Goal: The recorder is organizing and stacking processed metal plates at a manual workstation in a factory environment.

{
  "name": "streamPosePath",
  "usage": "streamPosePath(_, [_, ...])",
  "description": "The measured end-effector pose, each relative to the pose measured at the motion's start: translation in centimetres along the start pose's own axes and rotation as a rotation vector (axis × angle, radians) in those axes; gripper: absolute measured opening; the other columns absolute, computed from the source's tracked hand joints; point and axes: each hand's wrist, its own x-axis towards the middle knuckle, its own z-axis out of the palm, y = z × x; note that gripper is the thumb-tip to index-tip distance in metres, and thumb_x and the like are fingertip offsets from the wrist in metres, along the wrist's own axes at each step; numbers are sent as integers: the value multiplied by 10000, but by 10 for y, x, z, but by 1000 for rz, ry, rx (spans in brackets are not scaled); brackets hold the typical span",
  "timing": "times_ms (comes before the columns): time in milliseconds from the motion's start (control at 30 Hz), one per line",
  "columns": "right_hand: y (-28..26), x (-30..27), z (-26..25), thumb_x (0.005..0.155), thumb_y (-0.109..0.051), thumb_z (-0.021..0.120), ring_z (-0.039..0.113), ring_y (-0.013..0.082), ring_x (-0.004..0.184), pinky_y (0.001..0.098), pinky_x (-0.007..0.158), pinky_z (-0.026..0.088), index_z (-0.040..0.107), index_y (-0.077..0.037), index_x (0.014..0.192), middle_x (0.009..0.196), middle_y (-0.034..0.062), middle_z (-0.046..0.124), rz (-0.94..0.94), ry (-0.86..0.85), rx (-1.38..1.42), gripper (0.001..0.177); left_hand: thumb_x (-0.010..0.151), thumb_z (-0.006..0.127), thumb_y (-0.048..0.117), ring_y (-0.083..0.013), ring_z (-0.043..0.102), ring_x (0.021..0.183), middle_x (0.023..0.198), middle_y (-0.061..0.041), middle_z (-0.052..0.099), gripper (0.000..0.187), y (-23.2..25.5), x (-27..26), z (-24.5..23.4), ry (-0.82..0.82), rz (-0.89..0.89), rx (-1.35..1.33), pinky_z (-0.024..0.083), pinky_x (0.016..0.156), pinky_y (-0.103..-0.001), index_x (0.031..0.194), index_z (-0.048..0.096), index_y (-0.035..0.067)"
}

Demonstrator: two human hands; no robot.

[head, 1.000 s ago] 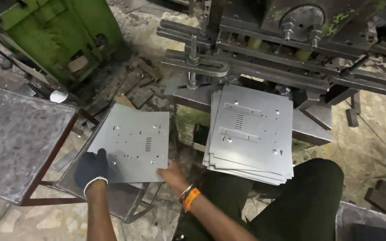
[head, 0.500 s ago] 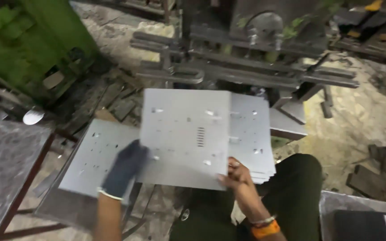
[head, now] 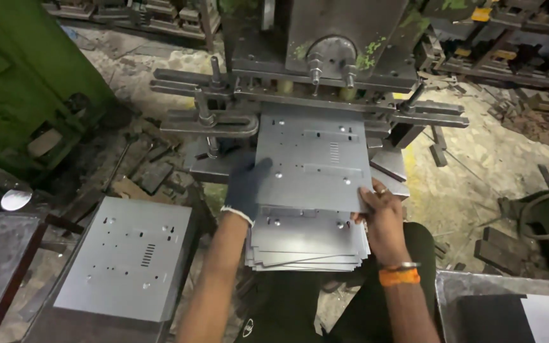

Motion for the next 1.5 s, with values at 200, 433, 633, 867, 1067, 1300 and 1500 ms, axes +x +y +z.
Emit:
streamPosePath(200, [3,17,-3,968,-105,579,574,151,460,257,423,447,615,47,1297,775,84,680,48,5,-3,363,865,776,160,-110,631,741,845,-5,719,174,-22,26,-9,7,16,5,504,672,-300,976,767,25])
streamPosePath(433, [6,19,-5,958,-97,582,573,163,441,278,413,451,614,59,1248,778,87,694,58,-17,32,332,857,772,182,-110,628,728,838,-4,723,181,-12,19,-4,57,-17,44,510,662,-297,968,776,38])
streamPosePath(633, [7,20,-7,973,-110,587,580,155,453,271,418,445,622,68,1247,750,93,680,33,-50,14,329,850,751,179,-125,636,723,821,-4,715,179,10,6,5,76,-19,100,508,657,-304,950,751,31])
streamPosePath(867, [2,19,-4,962,-129,577,573,153,435,272,394,414,626,51,1270,743,81,696,53,-7,-78,360,875,762,186,-96,577,724,801,16,683,180,-12,17,-3,66,47,125,470,652,-294,927,760,13])
streamPosePath(1067, [-1,20,0,948,-193,647,575,147,476,276,407,409,628,43,1268,751,82,679,57,79,-307,398,889,740,171,-123,614,793,902,-20,699,214,1,7,2,23,23,20,500,706,-291,1039,741,19])
streamPosePath(1300, [29,65,-59,807,-138,867,619,173,744,311,641,506,629,66,1083,825,78,677,47,-144,-641,417,978,625,440,-205,670,1025,1166,-97,707,558,5,-38,-2,-227,-157,-267,556,887,-350,1356,611,31])
streamPosePath(1500, [-16,102,-36,709,-128,832,709,255,990,390,884,594,708,-50,1186,1076,115,739,7,-494,-982,499,859,438,726,-280,703,980,1131,-142,736,830,49,-84,23,-83,-679,-585,582,835,-384,1276,607,29])
